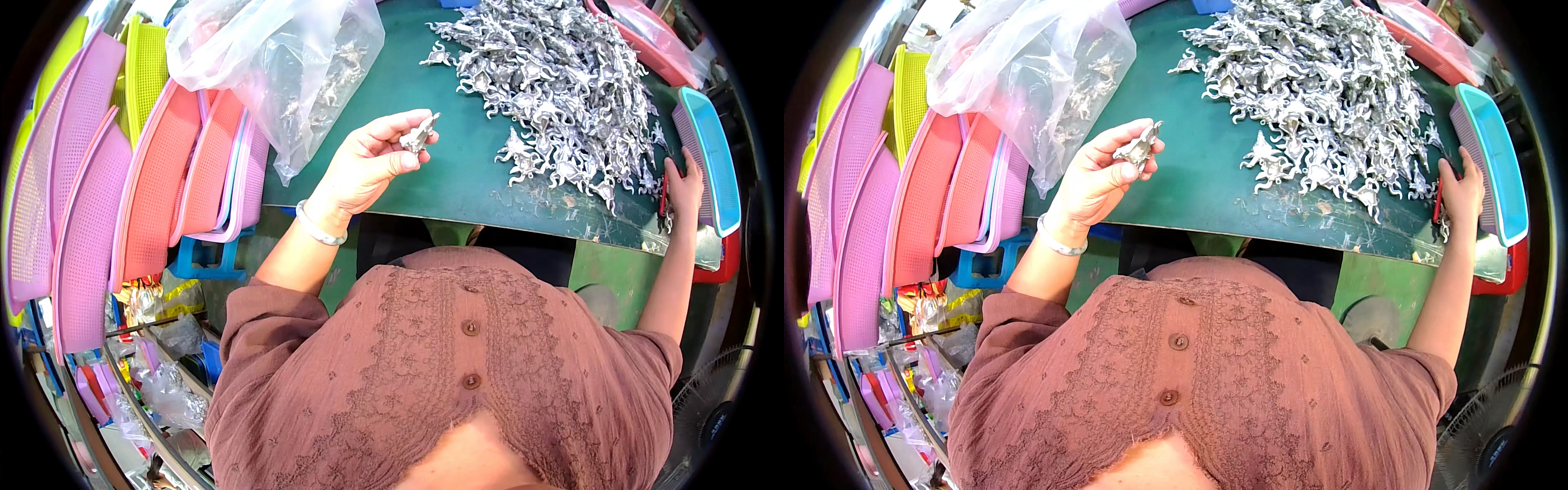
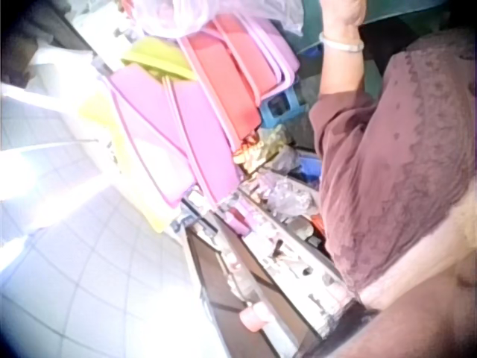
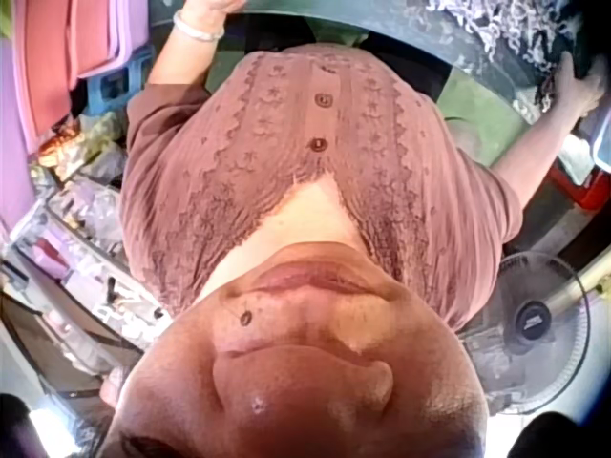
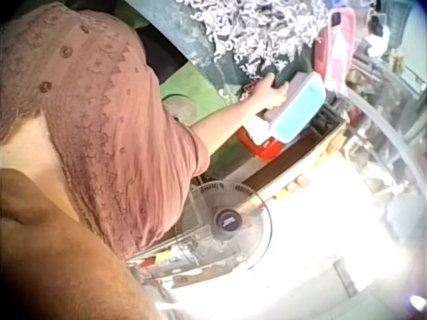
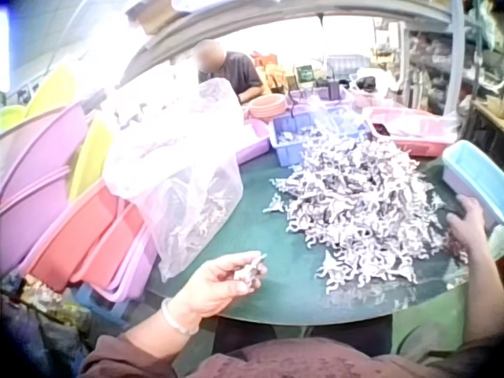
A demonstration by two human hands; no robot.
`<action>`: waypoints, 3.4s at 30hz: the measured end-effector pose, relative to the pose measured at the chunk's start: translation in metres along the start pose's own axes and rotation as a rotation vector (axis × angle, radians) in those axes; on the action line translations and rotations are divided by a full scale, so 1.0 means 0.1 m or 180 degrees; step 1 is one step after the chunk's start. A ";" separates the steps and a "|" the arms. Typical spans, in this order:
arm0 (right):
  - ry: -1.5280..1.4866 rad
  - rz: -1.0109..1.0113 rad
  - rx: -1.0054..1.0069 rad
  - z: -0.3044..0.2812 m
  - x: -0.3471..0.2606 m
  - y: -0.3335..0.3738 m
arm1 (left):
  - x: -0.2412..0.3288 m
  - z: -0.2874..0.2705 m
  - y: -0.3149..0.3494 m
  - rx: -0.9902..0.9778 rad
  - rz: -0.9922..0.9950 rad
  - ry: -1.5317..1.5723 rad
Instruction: The person picks up small silver metal parts from a pile on a green table and uses red-handled pliers to trim excess material. The trimmed parts are placed into a clear plastic bag.
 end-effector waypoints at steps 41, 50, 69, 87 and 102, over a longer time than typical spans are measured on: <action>-0.1855 -0.1830 -0.0159 -0.57 -1.92 0.92 | -0.12 -0.29 0.16 0.1070 0.1254 -0.0967; -0.1748 -0.2010 -0.0028 -0.58 -1.96 0.93 | -0.11 -0.33 0.18 0.1141 0.1416 -0.0986; -0.1772 -0.2073 -0.0122 -0.60 -1.99 0.97 | -0.11 -0.30 0.26 0.1491 0.1350 -0.0852; -0.0316 -0.0857 0.0492 -0.60 -0.60 0.17 | -0.29 -0.12 0.22 0.1275 0.0449 -0.0646; 0.0468 -0.0071 -0.1118 -0.23 -0.34 0.11 | -0.27 -0.27 0.41 0.1046 0.0479 -0.0507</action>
Point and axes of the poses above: each hand's wrist, its own y-axis away from the middle knuckle, its own z-axis out of the palm, x = y × z, the point moved 4 cm from there along -y, towards the middle knuckle, and after that the axes turned 7 degrees about z, right-handed, at the moved point
